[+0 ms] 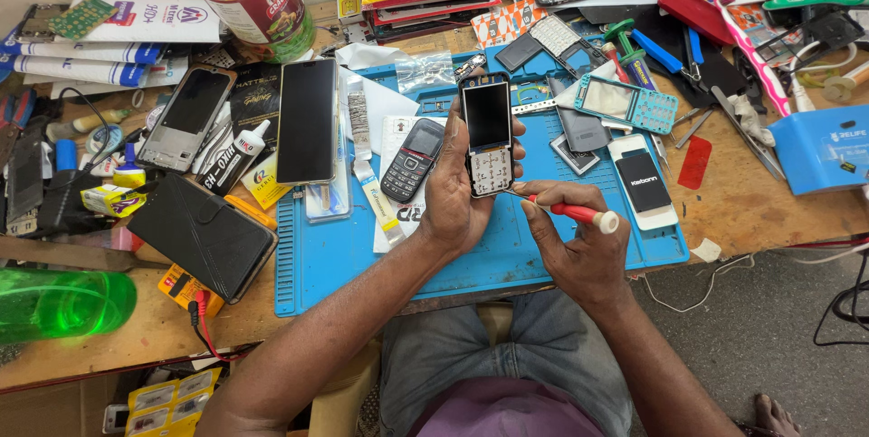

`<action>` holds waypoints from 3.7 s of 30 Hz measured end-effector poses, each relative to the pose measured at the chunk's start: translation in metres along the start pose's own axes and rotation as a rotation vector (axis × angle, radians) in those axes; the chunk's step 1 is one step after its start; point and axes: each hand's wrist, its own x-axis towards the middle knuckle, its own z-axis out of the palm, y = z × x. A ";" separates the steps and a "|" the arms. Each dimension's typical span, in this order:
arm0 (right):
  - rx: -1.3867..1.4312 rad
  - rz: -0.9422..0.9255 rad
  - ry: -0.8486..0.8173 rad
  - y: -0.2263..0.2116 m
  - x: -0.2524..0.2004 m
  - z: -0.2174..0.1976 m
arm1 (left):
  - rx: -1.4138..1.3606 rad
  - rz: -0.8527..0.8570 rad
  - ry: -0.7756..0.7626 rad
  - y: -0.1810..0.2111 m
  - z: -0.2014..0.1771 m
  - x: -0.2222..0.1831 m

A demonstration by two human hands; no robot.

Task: The person disassembles a mobile phone using a screwdriver and tweezers, removing the back cover, battery, and internal components. They then use a yellow card to pry open the phone's casing and separate the screen assembly.

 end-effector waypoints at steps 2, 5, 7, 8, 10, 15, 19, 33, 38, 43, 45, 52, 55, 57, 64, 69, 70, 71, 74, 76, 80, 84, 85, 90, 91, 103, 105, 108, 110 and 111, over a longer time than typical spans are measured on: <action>0.032 -0.057 0.018 0.000 0.000 0.002 | -0.070 -0.007 0.036 -0.001 0.000 0.001; -0.054 -0.228 0.012 -0.002 0.000 0.005 | -0.188 -0.046 0.089 -0.005 0.001 0.001; -0.158 -0.360 0.002 -0.003 0.001 0.005 | -0.255 -0.069 0.097 -0.007 0.000 0.000; -0.210 -0.423 0.000 -0.003 0.001 0.005 | -0.280 -0.074 0.088 -0.007 0.000 0.000; -0.176 -0.376 -0.002 -0.003 0.003 0.005 | -0.316 -0.077 0.074 -0.006 -0.002 0.001; 0.171 0.002 0.015 -0.004 0.003 0.002 | -0.238 -0.063 0.085 -0.004 -0.003 0.000; 0.093 0.014 -0.024 -0.004 0.004 0.000 | -0.233 -0.058 0.059 -0.002 -0.001 0.000; -0.273 -0.610 -0.166 -0.009 0.019 -0.001 | -0.447 -0.088 0.094 -0.004 -0.008 0.003; -0.288 -0.611 -0.130 -0.010 0.016 0.000 | -0.348 -0.135 0.102 -0.007 -0.008 0.000; -0.293 -0.539 -0.104 -0.007 0.012 -0.005 | -0.319 -0.156 0.140 -0.013 -0.005 -0.004; -0.257 -0.519 -0.041 -0.006 0.015 -0.006 | -0.281 -0.117 0.115 -0.008 -0.003 -0.002; 0.304 -0.099 0.253 -0.021 0.016 -0.005 | -0.176 0.029 0.045 0.006 0.009 0.001; 0.069 0.102 0.128 -0.029 0.029 -0.011 | -0.046 0.063 0.043 0.006 0.012 0.002; -0.346 0.095 -0.067 -0.035 0.037 -0.008 | 0.075 0.112 0.056 0.006 0.015 0.001; 0.124 0.528 0.011 -0.022 0.041 -0.008 | 0.582 0.143 0.179 0.017 0.018 0.005; 1.120 0.608 0.094 0.015 0.011 -0.025 | 0.292 -0.019 0.314 0.010 0.001 0.016; 1.193 0.604 0.119 0.020 0.005 -0.027 | 0.321 -0.052 0.281 0.007 -0.003 0.016; 1.267 0.585 0.137 0.025 0.002 -0.027 | 0.352 -0.073 0.242 0.005 -0.008 0.019; 1.354 0.550 0.178 0.030 -0.006 -0.030 | 0.518 -0.122 0.164 0.001 -0.016 0.019; 1.367 0.536 0.186 0.030 -0.008 -0.031 | 0.700 -0.072 0.127 0.001 -0.016 0.017; 1.387 0.524 0.175 0.028 -0.010 -0.032 | 1.356 0.307 0.067 0.002 -0.003 0.009; 1.408 0.551 0.168 0.024 -0.011 -0.026 | 0.800 0.085 -0.261 0.013 0.014 0.011; 1.411 0.551 0.151 0.023 -0.012 -0.025 | 0.616 -0.015 -0.320 0.014 0.018 0.015; 1.416 0.536 0.048 0.018 -0.013 -0.016 | 0.084 -0.291 -0.441 0.018 0.024 0.024; 1.310 0.568 0.063 0.018 -0.013 -0.017 | 0.063 -0.273 -0.416 0.017 0.025 0.025; 0.290 0.244 0.458 0.065 -0.005 -0.134 | -0.047 -0.020 -0.097 0.011 0.011 0.042; 0.188 0.269 0.420 0.081 -0.007 -0.147 | -0.043 0.007 -0.083 0.009 0.005 0.040; 0.270 0.346 0.399 0.101 -0.003 -0.150 | -0.135 -0.009 -0.087 0.009 -0.003 0.041; 0.227 0.357 0.362 0.106 -0.007 -0.150 | -0.165 0.000 -0.077 0.007 -0.006 0.040; 0.219 0.359 0.357 0.108 -0.008 -0.151 | -0.179 0.007 -0.077 0.007 -0.007 0.041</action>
